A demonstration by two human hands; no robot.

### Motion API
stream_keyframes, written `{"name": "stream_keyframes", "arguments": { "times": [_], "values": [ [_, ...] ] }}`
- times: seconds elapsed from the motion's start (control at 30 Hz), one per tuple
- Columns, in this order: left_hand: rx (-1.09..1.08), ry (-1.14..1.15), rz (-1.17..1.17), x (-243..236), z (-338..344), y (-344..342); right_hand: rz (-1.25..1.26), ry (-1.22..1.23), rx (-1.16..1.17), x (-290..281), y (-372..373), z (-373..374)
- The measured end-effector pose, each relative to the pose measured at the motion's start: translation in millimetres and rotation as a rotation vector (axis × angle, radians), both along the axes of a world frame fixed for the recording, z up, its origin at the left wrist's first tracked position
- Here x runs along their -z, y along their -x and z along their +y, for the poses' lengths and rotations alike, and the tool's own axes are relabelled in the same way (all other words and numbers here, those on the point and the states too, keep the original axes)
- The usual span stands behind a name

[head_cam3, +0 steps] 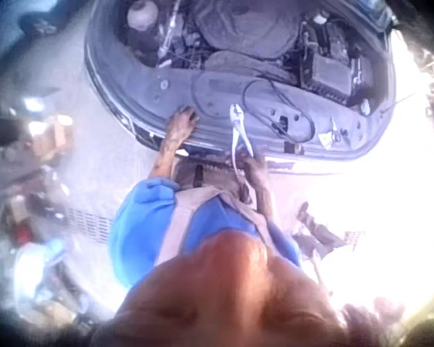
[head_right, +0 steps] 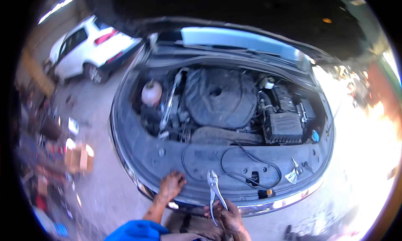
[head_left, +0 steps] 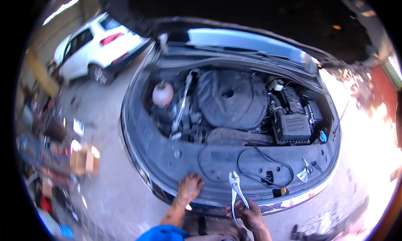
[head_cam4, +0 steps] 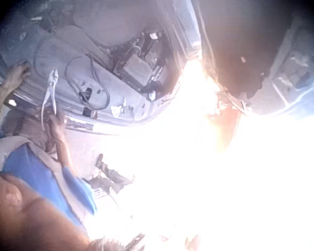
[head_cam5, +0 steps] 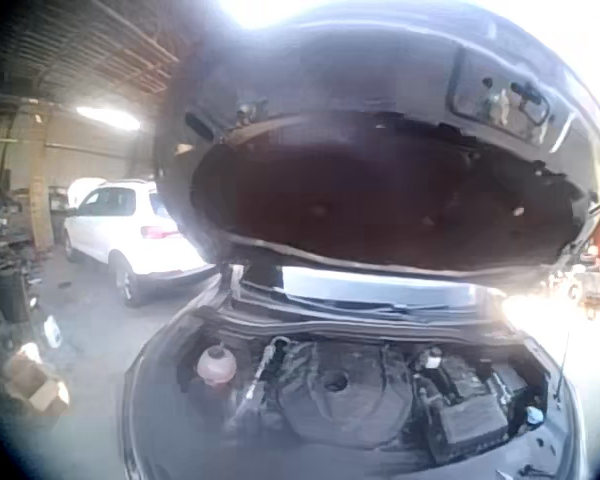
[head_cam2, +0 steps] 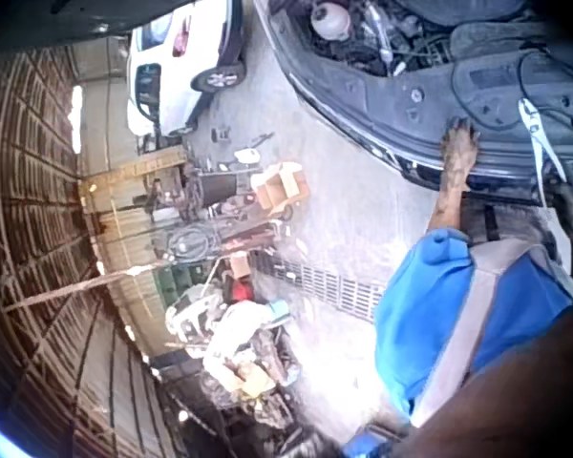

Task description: The person uses pliers and their hands to remove and replace clips and plastic components on the underside of a car hood.

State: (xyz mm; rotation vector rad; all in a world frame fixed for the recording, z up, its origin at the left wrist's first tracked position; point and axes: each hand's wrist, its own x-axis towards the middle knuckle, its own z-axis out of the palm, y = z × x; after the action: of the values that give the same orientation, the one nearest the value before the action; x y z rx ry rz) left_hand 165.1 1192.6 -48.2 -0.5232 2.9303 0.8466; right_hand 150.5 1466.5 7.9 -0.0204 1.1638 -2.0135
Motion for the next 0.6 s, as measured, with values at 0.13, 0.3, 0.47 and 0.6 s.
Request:
{"name": "stream_keyframes", "arguments": {
  "times": [0.13, 0.3, 0.47, 0.6],
  "values": [
    [0.123, -0.033, 0.040, -10, -18, 6, -0.020, -0.024, 0.104, -12, -15, -38],
    [0.135, -0.177, 0.054, -9, -30, 7, 0.005, 0.002, 0.117, -3, -17, -54],
    [0.088, -0.334, 0.227, -8, -33, 8, 0.009, -0.057, 0.074, 1, 1, -55],
    [-0.038, -0.872, 0.157, -10, -34, 10, 0.141, -0.206, -0.077, -8, 16, -56]
  ]
}}
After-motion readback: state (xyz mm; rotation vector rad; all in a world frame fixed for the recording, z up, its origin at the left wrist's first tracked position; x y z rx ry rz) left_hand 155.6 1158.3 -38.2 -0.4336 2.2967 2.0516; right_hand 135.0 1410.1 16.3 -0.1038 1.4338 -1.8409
